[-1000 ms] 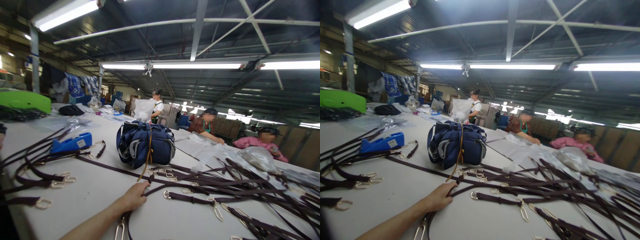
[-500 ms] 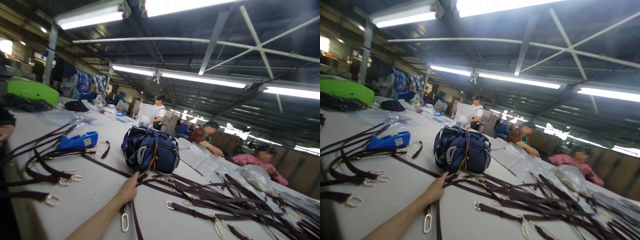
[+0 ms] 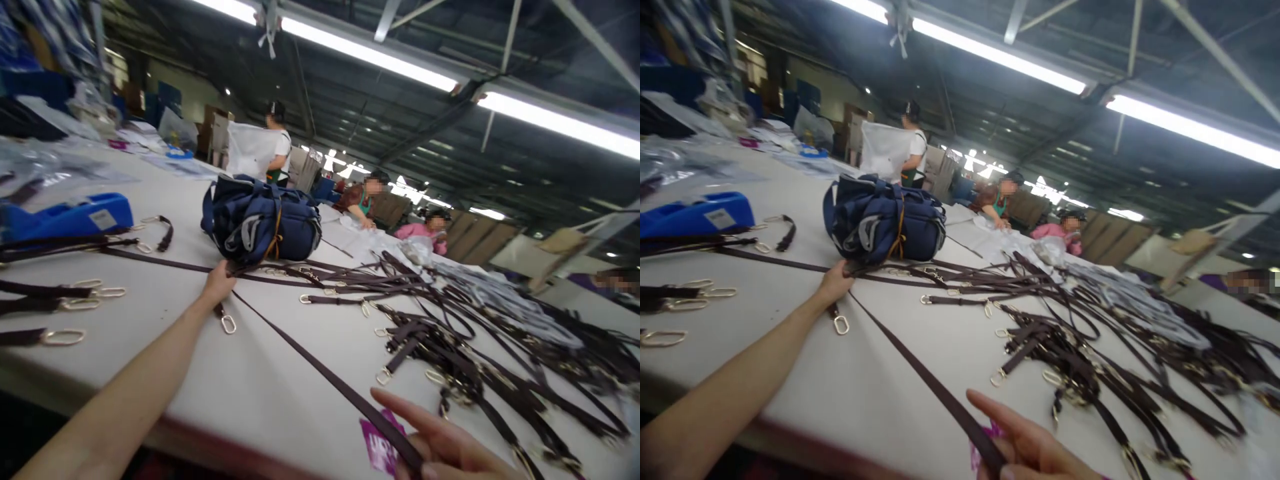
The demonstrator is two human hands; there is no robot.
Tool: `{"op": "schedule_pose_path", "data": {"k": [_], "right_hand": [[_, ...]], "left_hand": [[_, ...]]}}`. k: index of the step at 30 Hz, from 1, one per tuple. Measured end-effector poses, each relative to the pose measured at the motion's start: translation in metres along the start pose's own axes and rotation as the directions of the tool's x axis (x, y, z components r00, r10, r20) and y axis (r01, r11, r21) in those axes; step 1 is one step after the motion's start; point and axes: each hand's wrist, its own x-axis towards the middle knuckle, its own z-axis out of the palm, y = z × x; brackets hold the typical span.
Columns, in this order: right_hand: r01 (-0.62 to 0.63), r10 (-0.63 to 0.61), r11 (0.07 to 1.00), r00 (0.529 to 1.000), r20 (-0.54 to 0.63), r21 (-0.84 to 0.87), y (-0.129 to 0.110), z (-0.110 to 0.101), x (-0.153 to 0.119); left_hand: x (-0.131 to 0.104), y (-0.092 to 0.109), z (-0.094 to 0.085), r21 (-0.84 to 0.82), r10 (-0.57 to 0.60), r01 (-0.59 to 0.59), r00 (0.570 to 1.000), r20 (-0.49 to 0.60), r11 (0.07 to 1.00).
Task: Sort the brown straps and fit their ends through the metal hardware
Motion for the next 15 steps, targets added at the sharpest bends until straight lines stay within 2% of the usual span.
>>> {"op": "schedule_pose_path", "data": {"k": [3,7,12,15], "right_hand": [[-0.099,0.101,0.995,0.992,0.081,-0.021,0.020,-0.011,-0.026],[-0.170,0.169,0.985,0.985,0.025,0.044,0.042,-0.024,-0.055],[-0.106,0.105,0.974,0.994,0.014,0.198,0.071,-0.044,-0.080],[-0.069,0.080,0.964,0.996,-0.032,0.258,0.084,-0.055,-0.091]], "left_hand": [[0.003,0.002,-0.006,0.036,-0.019,0.020,0.999,-0.027,0.999],[0.007,0.003,-0.016,0.063,-0.057,0.060,0.997,-0.050,0.996],[0.007,0.011,-0.023,0.079,-0.080,0.084,0.996,-0.044,0.993],[0.003,0.017,-0.025,0.087,-0.085,0.088,0.996,-0.038,0.992]]}}
